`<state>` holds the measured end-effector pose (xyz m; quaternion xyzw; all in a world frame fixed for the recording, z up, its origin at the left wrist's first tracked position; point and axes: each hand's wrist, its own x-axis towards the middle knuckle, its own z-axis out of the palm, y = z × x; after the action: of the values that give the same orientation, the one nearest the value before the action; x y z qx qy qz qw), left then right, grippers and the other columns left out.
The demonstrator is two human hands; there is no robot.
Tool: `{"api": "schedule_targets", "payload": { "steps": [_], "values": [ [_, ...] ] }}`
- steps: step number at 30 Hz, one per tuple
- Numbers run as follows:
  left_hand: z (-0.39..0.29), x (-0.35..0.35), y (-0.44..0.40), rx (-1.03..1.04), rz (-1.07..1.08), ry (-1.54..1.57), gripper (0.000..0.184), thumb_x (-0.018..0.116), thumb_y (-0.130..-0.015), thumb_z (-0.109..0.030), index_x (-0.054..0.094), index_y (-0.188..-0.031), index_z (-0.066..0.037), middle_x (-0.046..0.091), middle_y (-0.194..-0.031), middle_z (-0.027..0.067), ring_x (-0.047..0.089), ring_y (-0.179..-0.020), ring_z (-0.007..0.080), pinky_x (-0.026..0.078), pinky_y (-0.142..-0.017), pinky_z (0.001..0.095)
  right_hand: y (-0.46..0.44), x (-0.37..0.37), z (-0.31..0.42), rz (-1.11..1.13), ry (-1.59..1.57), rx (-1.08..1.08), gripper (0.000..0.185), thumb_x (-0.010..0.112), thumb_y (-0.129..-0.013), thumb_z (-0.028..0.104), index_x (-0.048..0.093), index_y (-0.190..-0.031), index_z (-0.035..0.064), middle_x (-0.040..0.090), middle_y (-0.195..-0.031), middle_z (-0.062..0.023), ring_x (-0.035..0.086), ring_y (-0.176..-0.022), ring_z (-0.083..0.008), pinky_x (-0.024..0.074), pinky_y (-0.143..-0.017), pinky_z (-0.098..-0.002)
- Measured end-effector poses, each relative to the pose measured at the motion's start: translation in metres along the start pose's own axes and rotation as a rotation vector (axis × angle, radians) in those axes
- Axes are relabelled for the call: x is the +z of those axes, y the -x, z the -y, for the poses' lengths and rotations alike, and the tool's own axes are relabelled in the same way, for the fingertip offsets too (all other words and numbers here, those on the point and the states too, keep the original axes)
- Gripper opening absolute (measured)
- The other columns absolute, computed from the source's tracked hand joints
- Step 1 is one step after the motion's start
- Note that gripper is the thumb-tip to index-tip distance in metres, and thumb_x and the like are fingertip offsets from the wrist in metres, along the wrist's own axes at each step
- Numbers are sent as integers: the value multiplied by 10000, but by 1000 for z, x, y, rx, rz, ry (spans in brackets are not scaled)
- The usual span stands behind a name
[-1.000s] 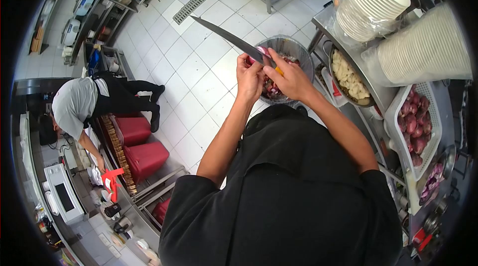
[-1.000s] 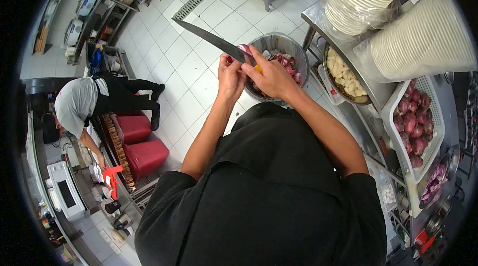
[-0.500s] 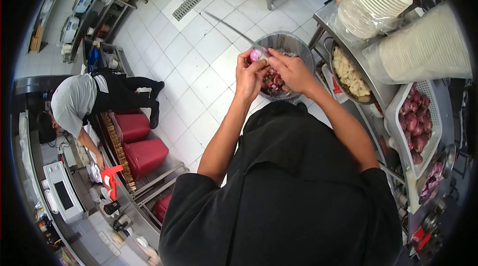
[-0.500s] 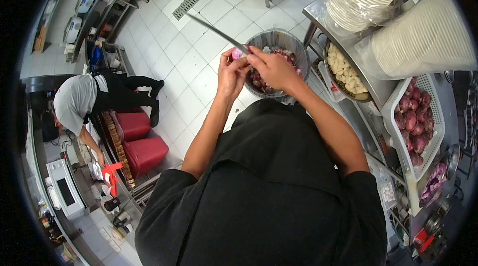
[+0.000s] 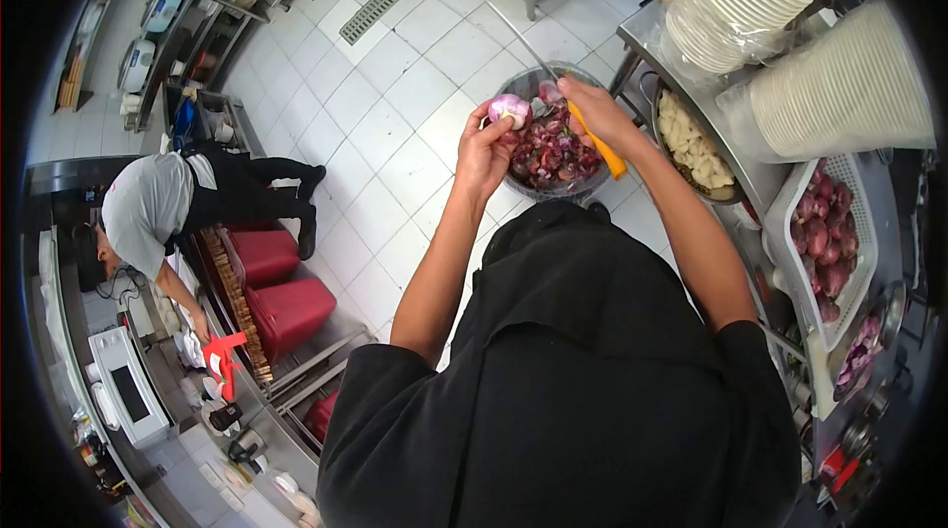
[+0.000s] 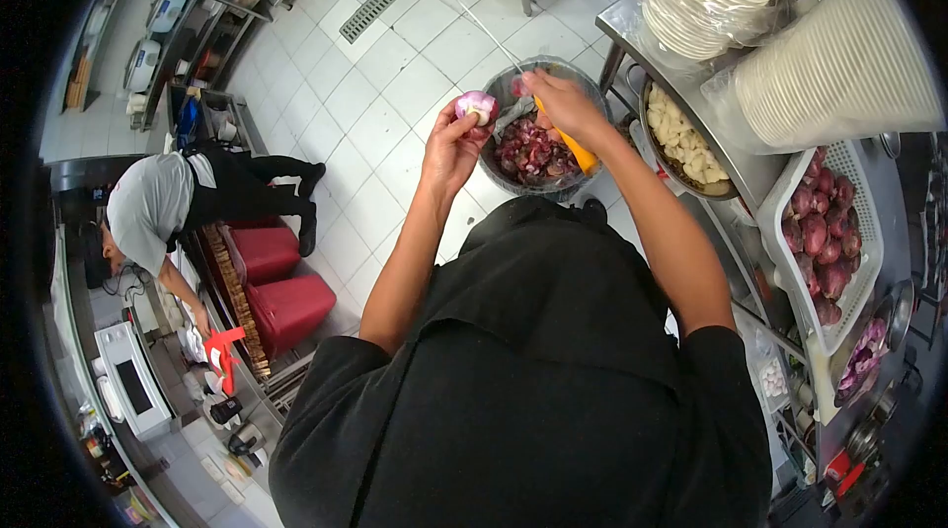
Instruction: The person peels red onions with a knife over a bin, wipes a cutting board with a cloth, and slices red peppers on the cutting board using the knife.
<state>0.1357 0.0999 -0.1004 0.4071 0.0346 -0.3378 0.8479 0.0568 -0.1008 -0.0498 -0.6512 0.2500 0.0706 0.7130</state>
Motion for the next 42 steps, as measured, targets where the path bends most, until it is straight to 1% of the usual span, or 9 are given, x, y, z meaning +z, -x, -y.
{"api": "schedule_targets", "payload": {
  "steps": [1, 4, 13, 19, 28, 31, 34, 37, 42],
  "values": [
    [0, 8, 2, 21, -36, -23, 566, 621, -868, 71, 405, -1385, -5, 589, -1167, 150, 638, -1026, 262, 536, -934, 391, -3, 0, -3, -15, -4, 12, 603, 502, -1000, 488, 486, -1427, 63, 472, -635, -4, 445, -499, -84, 386, -442, -257],
    [-5, 24, 3, 82, -73, -110, 548, 623, -859, 92, 413, -1361, 32, 590, -1179, 169, 642, -1027, 263, 544, -897, 362, 6, -3, 1, 89, -13, 67, 676, 502, -1001, 481, 368, -1515, 62, 457, -636, 3, 446, -502, -86, 382, -439, -253],
    [1, 38, -8, 139, -81, -259, 466, 609, -856, 106, 432, -1286, 64, 609, -1134, 178, 658, -979, 244, 556, -866, 343, 30, 25, 0, 74, -28, -191, 702, 521, -1008, 415, 313, -1517, -22, 430, -573, 9, 424, -459, -73, 354, -407, -270],
    [3, 46, -9, 199, -79, -350, 422, 624, -846, 97, 447, -1226, 56, 617, -1091, 157, 659, -938, 216, 568, -822, 330, 34, 22, 4, 61, 76, -229, 686, 520, -1003, 404, 350, -1491, -48, 459, -560, -12, 451, -469, -86, 384, -455, -288],
    [-10, 44, -4, 161, -39, -343, 458, 644, -826, 110, 454, -1236, 35, 615, -1061, 131, 625, -862, 165, 521, -733, 270, 31, 17, 8, 142, 76, -277, 581, 479, -1021, 416, 457, -1463, 38, 469, -590, -1, 434, -463, -85, 373, -455, -274],
    [-10, 39, -3, 132, -13, -257, 459, 631, -830, 122, 453, -1243, 30, 615, -1068, 133, 629, -876, 176, 521, -747, 281, 29, 16, 5, 165, -32, -143, 541, 473, -1020, 470, 600, -1285, 16, 478, -581, 2, 433, -443, -77, 350, -386, -251],
    [-7, 33, -4, 94, 14, -134, 460, 614, -840, 123, 452, -1257, 16, 614, -1091, 141, 639, -922, 205, 525, -810, 312, 22, 13, 3, 113, -35, -58, 508, 478, -1000, 523, 615, -942, 37, 479, -575, -12, 437, -435, -85, 352, -393, -251],
    [-1, 23, -6, 53, 68, 4, 467, 613, -853, 94, 454, -1278, -14, 614, -1136, 144, 633, -1013, 237, 510, -911, 364, 23, 13, 8, 130, -102, -51, 516, 493, -980, 564, 486, -783, 87, 494, -580, -28, 445, -433, -91, 363, -396, -252],
    [-5, 15, 1, 27, 188, 126, 498, 650, -864, 19, 456, -1316, -60, 606, -1233, 136, 587, -1158, 250, 465, -1028, 429, 8, 7, 1, 72, -157, -20, 516, 496, -978, 568, 504, -802, 83, 498, -599, -26, 448, -435, -98, 372, -401, -255]
  ]
}}
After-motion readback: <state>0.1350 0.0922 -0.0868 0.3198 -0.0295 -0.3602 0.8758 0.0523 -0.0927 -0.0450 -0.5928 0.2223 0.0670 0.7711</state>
